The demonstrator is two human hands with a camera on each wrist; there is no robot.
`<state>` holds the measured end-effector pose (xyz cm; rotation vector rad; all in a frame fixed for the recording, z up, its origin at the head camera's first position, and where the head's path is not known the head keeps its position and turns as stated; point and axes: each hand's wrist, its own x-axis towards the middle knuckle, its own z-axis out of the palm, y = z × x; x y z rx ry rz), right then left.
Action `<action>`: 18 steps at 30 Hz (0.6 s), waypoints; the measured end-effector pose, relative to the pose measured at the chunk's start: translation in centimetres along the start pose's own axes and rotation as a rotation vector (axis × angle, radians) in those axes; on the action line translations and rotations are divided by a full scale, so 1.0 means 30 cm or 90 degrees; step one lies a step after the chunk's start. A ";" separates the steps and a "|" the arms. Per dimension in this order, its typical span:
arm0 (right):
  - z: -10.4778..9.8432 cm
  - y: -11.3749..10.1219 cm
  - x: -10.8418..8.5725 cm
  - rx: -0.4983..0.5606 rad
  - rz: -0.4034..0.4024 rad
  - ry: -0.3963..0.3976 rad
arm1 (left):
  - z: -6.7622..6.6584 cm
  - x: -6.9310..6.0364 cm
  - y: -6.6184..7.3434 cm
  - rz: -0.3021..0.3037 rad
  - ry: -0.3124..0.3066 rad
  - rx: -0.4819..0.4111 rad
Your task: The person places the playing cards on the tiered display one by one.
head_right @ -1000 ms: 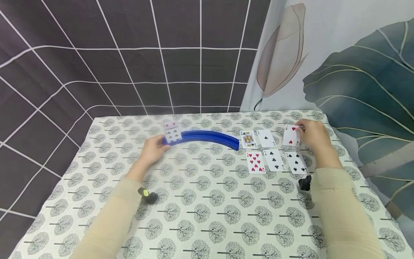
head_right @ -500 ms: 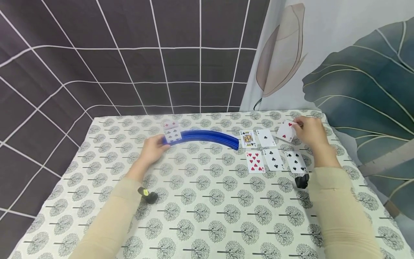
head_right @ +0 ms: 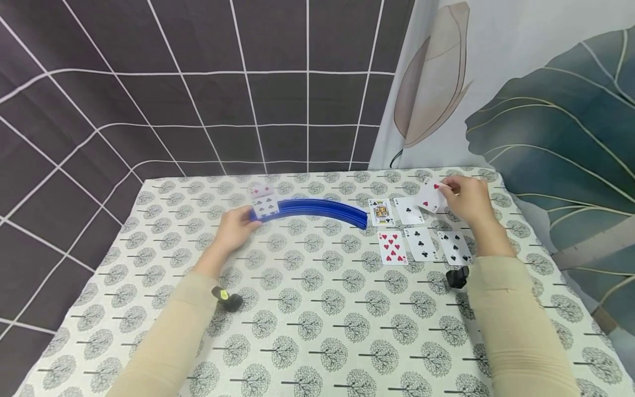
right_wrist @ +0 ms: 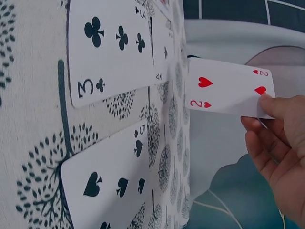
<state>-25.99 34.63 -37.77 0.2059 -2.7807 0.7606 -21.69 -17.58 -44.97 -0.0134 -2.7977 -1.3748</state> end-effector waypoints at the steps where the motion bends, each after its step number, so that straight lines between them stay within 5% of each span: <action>1: 0.002 -0.003 0.001 0.002 -0.006 0.004 | 0.000 -0.001 0.001 -0.002 0.000 0.000; 18: 0.025 -0.079 0.019 0.031 -0.040 0.018 | -0.003 -0.005 0.004 0.009 0.008 0.010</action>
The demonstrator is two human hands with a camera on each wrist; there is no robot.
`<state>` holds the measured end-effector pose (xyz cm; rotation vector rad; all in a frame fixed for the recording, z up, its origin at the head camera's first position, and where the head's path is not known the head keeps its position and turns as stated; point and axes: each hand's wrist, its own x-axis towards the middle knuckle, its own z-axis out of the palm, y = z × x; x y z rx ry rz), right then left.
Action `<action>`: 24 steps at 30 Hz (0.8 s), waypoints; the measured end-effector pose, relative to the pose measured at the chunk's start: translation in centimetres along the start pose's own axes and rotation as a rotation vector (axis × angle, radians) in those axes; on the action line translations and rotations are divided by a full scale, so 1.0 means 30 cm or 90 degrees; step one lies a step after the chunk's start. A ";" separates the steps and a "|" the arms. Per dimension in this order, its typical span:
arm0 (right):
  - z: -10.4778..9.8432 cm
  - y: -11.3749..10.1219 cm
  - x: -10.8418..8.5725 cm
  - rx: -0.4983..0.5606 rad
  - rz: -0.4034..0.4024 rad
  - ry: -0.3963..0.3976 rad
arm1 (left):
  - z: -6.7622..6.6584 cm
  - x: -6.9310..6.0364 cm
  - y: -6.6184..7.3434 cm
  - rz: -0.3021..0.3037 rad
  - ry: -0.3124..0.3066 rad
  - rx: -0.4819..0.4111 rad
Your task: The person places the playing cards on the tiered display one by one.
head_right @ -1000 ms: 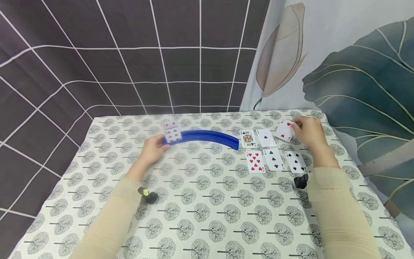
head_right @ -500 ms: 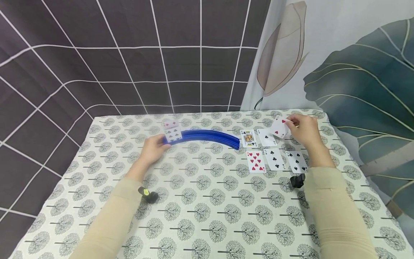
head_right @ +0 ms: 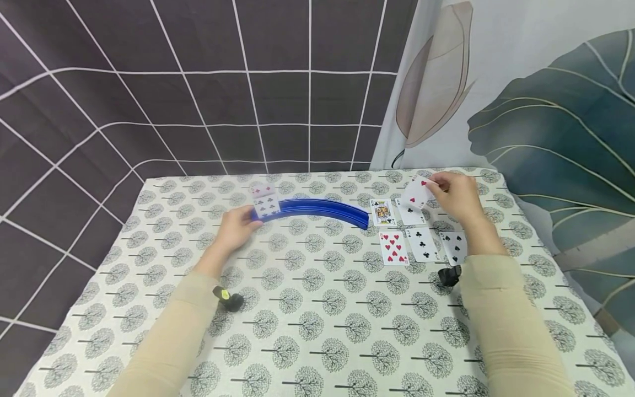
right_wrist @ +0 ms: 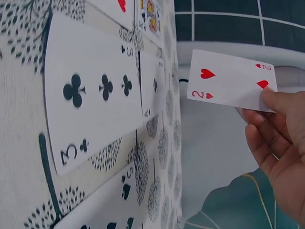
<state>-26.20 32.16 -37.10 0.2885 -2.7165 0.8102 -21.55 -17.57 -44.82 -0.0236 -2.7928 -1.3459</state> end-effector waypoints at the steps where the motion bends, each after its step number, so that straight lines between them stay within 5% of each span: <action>1: 0.003 -0.006 0.001 0.005 0.001 -0.001 | 0.001 0.001 -0.001 -0.001 0.000 -0.003; 24: 0.066 -0.113 0.047 0.075 -0.023 -0.006 | -0.001 0.005 0.010 -0.016 -0.012 -0.010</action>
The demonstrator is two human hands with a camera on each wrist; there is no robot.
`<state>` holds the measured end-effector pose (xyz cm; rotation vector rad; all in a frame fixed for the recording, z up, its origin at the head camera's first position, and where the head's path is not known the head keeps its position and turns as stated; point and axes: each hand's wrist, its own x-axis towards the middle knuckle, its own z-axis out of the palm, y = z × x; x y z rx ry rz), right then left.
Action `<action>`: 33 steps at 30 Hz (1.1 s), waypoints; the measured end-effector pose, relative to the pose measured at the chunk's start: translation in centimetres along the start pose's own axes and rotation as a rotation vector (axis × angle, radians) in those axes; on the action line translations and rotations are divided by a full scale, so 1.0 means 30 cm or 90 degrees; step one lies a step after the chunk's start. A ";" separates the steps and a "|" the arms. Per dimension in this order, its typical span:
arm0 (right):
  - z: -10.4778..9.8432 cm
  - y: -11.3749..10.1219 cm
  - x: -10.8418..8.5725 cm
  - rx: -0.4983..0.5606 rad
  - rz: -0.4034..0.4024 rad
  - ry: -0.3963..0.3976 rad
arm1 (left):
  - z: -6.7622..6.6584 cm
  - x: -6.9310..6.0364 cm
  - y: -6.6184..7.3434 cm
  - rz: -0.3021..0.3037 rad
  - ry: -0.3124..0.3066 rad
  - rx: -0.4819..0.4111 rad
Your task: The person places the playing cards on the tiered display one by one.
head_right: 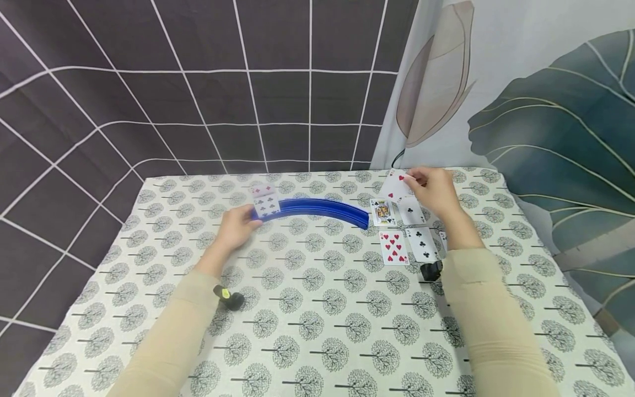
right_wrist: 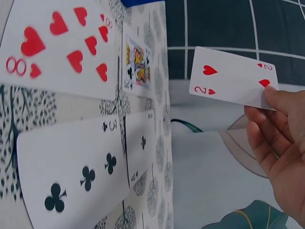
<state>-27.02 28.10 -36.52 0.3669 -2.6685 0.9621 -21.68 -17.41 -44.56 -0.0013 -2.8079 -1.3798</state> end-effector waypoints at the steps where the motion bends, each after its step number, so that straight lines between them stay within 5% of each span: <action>1: 0.003 -0.005 0.002 0.000 -0.001 -0.001 | 0.000 0.001 0.000 0.000 0.001 0.004; 33: 0.138 -0.187 0.074 0.025 -0.127 -0.031 | -0.001 0.001 -0.011 -0.012 0.002 -0.024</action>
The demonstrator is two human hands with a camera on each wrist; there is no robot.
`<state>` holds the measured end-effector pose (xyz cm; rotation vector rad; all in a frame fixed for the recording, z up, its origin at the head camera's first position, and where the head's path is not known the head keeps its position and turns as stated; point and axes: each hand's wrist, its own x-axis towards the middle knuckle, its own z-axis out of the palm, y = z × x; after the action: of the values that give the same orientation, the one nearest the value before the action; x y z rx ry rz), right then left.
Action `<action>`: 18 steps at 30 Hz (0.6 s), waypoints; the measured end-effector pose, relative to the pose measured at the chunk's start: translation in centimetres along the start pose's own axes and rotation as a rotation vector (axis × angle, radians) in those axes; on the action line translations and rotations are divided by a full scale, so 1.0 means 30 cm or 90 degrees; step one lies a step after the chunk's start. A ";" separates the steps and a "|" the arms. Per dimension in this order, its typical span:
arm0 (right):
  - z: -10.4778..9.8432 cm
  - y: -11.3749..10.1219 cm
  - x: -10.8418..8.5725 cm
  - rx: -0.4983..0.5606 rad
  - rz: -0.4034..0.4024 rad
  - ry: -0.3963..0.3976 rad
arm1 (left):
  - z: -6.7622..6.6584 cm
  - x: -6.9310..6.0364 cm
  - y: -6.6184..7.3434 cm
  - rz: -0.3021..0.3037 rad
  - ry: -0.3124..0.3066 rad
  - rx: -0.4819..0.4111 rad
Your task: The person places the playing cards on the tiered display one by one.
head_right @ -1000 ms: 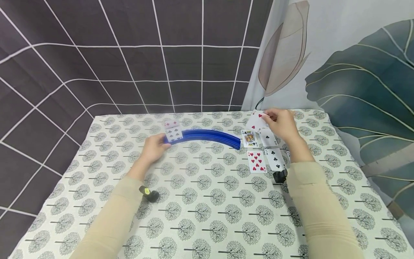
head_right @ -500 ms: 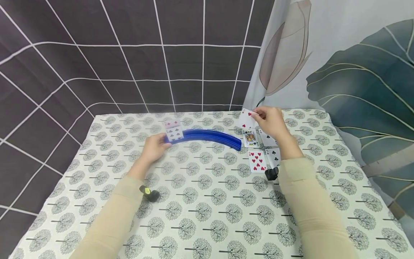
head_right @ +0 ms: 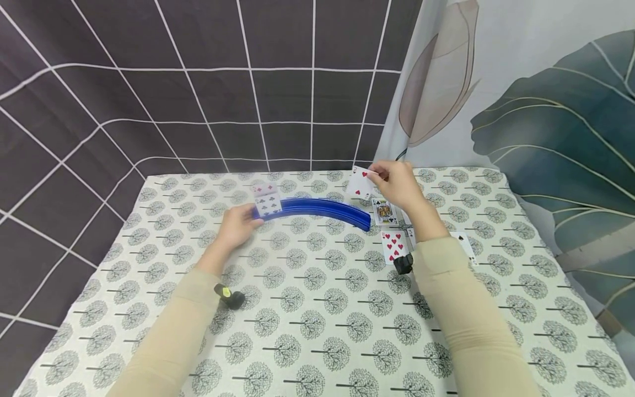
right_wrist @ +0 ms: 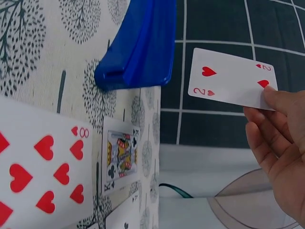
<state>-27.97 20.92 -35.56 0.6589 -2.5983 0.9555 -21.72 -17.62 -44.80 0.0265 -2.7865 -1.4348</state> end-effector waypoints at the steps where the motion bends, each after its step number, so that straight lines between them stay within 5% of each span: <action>1: 0.005 -0.002 0.002 0.002 -0.002 -0.001 | 0.000 0.000 -0.001 -0.001 -0.001 -0.002; 18: 0.064 -0.042 0.035 0.022 -0.037 -0.015 | 0.003 0.006 -0.009 0.012 0.001 -0.005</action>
<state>-28.44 18.44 -35.86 0.7557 -2.5735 0.9811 -21.90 -17.70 -45.07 0.0009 -2.7723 -1.4410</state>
